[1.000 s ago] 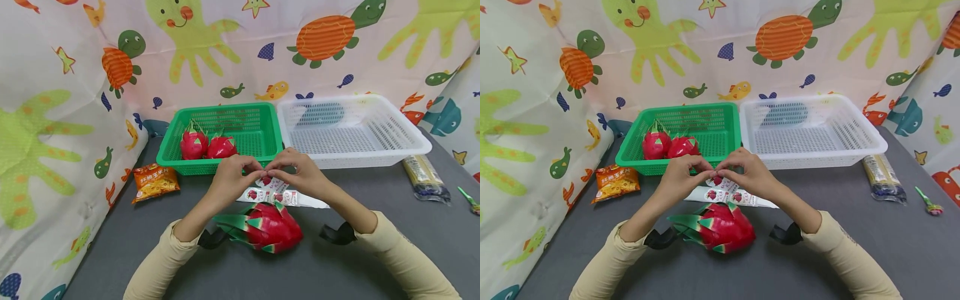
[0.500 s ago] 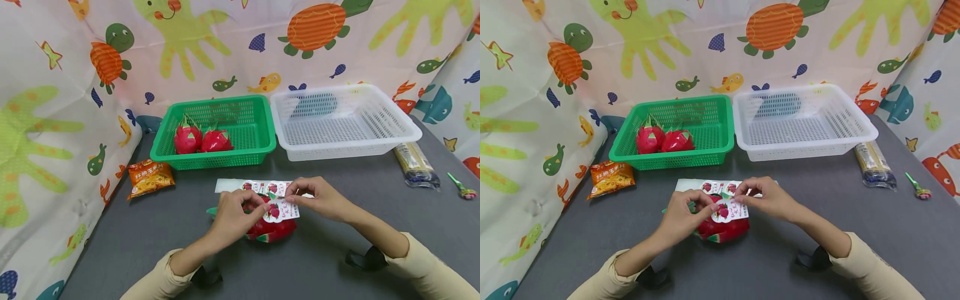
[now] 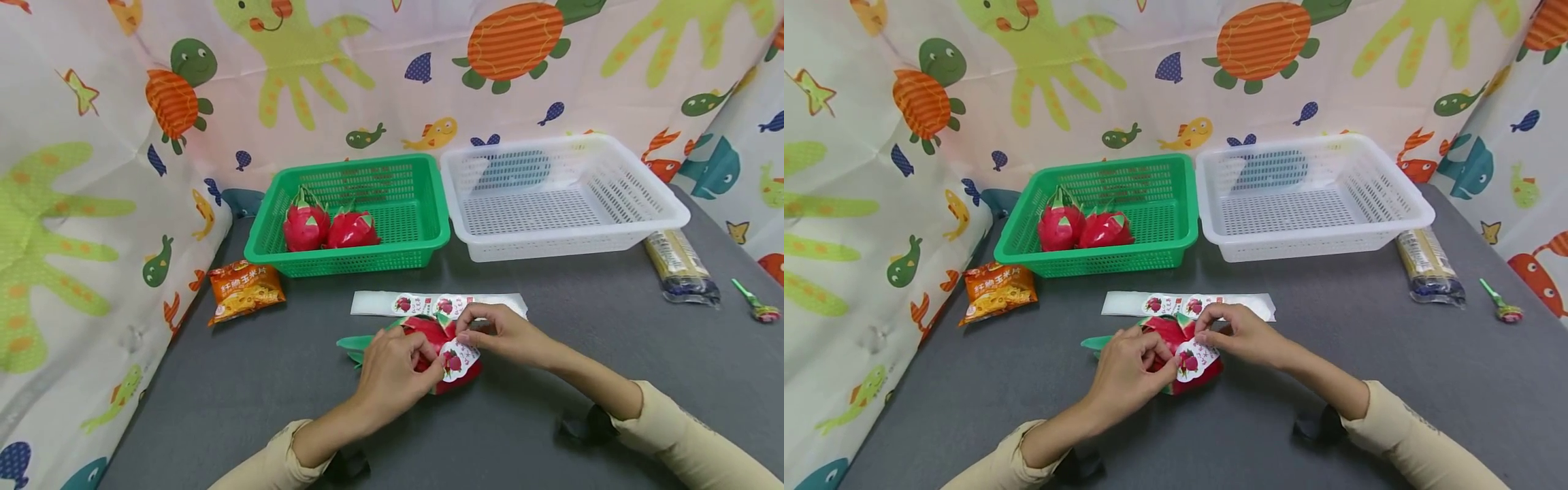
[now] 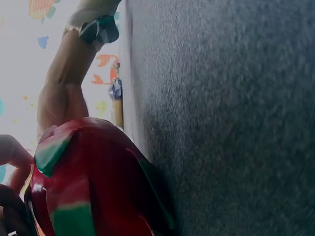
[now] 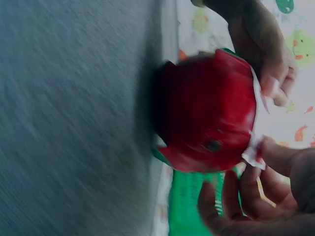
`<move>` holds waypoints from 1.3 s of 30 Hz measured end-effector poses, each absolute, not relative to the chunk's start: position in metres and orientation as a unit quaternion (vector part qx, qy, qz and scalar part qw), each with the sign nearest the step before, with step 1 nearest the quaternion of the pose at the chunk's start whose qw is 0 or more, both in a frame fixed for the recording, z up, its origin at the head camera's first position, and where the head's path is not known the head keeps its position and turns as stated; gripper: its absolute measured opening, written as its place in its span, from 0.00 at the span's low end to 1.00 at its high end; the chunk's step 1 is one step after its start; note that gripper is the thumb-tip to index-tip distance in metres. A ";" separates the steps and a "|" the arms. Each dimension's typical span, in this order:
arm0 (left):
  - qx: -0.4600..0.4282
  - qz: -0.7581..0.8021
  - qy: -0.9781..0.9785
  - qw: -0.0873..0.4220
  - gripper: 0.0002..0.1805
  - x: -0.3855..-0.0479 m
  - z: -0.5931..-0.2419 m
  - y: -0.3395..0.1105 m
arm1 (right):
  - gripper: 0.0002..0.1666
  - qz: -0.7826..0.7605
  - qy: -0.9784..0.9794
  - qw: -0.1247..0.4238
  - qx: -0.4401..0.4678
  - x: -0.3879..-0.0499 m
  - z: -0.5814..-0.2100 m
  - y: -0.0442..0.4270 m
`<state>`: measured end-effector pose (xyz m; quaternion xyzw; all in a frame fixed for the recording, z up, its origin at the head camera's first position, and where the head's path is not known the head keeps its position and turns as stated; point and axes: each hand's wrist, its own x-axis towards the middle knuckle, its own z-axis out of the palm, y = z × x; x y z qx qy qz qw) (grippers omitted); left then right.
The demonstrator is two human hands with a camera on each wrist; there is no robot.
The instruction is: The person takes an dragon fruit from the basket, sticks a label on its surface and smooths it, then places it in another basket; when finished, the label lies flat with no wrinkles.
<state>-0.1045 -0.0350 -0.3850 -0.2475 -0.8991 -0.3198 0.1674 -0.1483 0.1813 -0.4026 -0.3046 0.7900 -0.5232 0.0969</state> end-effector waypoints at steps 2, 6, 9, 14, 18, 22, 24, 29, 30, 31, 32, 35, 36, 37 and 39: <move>-0.269 -0.318 -0.891 0.181 0.11 -0.106 -0.385 -0.035 | 0.09 -0.535 0.788 0.110 -0.283 -0.150 -0.407 0.181; -0.337 -0.275 -0.873 0.221 0.07 -0.112 -0.385 -0.035 | 0.10 -0.539 0.795 0.144 -0.238 -0.155 -0.416 0.186; -0.377 -0.252 -0.865 0.215 0.16 -0.115 -0.389 -0.038 | 0.09 -0.541 0.801 0.138 -0.215 -0.155 -0.419 0.190; -0.377 -0.267 -0.869 0.178 0.25 -0.120 -0.396 -0.049 | 0.10 -0.568 0.773 0.105 -0.264 -0.150 -0.413 0.184; -0.350 -0.292 -0.872 0.178 0.29 -0.131 -0.401 -0.057 | 0.10 -0.592 0.749 0.151 -0.254 -0.158 -0.414 0.173; -0.332 -0.311 -0.873 0.176 0.29 -0.137 -0.402 -0.060 | 0.11 -0.605 0.761 0.139 -0.188 -0.164 -0.416 0.174; -0.327 -0.316 -0.874 0.171 0.29 -0.138 -0.403 -0.059 | 0.15 -0.589 0.776 0.111 -0.198 -0.160 -0.414 0.173; -0.299 -0.323 -0.883 0.166 0.29 -0.139 -0.401 -0.057 | 0.38 -0.451 0.837 0.001 -0.311 -0.148 -0.409 0.165; -0.288 -0.328 -0.885 0.161 0.29 -0.140 -0.400 -0.057 | 0.40 -0.421 0.847 -0.031 -0.324 -0.146 -0.409 0.164; -0.276 -0.336 -0.888 0.152 0.29 -0.140 -0.399 -0.056 | 0.39 -0.398 0.854 -0.062 -0.330 -0.145 -0.409 0.164; -0.265 -0.342 -0.890 0.142 0.29 -0.141 -0.399 -0.056 | 0.38 -0.384 0.855 -0.091 -0.335 -0.143 -0.410 0.164; -0.235 -0.365 -0.894 0.110 0.29 -0.141 -0.397 -0.055 | 0.34 -0.346 0.849 -0.159 -0.365 -0.141 -0.413 0.166; -0.227 -0.371 -0.895 0.101 0.30 -0.140 -0.396 -0.055 | 0.33 -0.331 0.845 -0.179 -0.380 -0.140 -0.414 0.166; -0.221 -0.374 -0.896 0.095 0.30 -0.139 -0.395 -0.056 | 0.32 -0.317 0.840 -0.190 -0.397 -0.140 -0.415 0.166; -0.216 -0.378 -0.896 0.087 0.32 -0.138 -0.394 -0.056 | 0.32 -0.285 0.834 -0.202 -0.427 -0.140 -0.416 0.167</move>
